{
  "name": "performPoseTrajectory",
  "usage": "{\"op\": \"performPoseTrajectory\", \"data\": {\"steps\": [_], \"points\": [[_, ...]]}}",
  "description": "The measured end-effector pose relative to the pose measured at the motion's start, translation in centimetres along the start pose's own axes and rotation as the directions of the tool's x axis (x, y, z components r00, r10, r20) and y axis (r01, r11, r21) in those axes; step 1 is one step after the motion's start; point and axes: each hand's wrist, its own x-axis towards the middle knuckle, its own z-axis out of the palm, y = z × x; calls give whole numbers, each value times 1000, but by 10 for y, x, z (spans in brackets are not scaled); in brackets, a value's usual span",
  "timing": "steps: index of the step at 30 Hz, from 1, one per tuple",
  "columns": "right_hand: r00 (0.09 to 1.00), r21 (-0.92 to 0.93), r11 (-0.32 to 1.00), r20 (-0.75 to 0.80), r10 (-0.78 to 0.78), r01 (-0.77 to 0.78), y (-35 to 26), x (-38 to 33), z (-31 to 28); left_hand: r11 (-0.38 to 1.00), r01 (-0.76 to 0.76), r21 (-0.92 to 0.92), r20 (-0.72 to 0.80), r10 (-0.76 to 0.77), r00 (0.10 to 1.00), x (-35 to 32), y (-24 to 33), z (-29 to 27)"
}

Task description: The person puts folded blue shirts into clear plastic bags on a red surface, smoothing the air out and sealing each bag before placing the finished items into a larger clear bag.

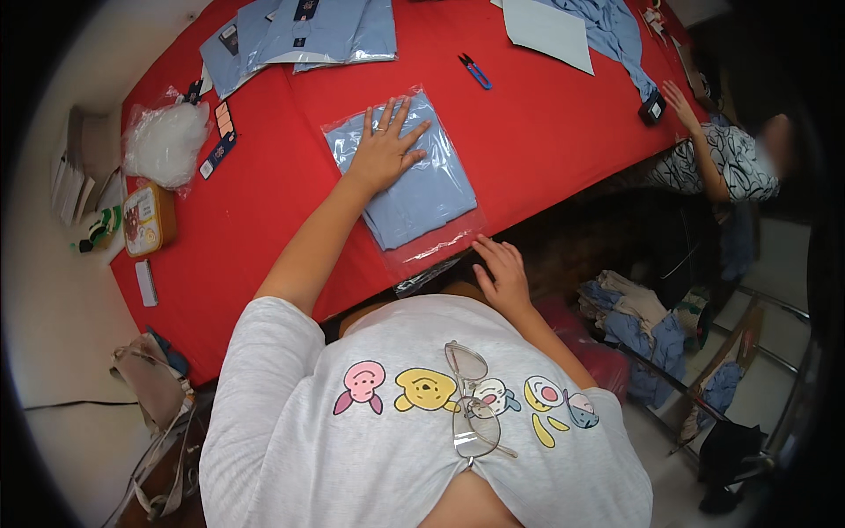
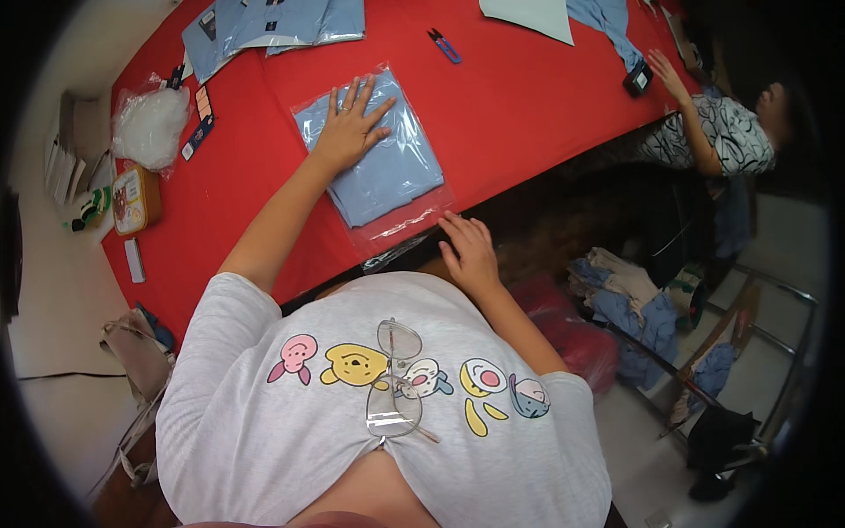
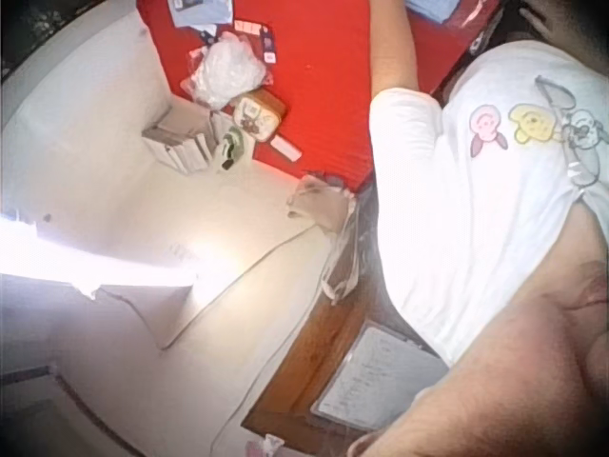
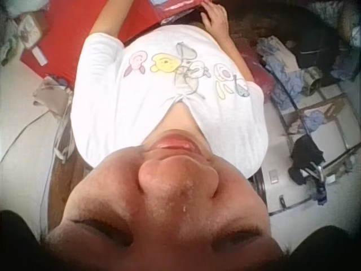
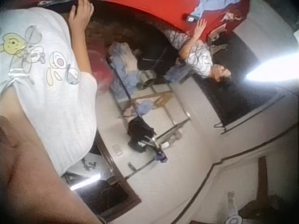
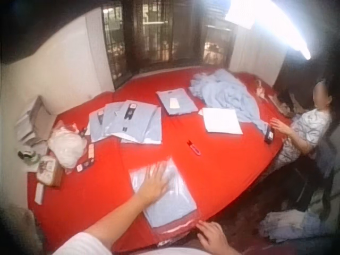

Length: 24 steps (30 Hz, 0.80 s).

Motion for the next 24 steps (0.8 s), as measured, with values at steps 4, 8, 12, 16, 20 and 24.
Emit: {"op": "performPoseTrajectory", "data": {"steps": [4,8,12,16,20,24], "points": [[994,-151,988,-104,-34,18,31,-9,-41,992,14,-128,54,-7,999,-57,53,-13],[974,-276,935,105,-202,223,58,17,-43,983,21,-183,264,29,964,-134,115,-18],[844,-338,777,293,-449,531,83,53,-24,964,137,-229,297,-64,953,-175,149,-43],[740,-211,723,355,-571,658,77,72,-29,967,184,-178,428,-93,899,-207,157,-57],[756,-25,783,279,-592,622,62,52,-33,938,204,-281,192,-153,969,-197,169,-50],[761,-151,746,155,-630,649,65,53,-17,963,237,-128,82,-228,970,-132,168,-22]]}}
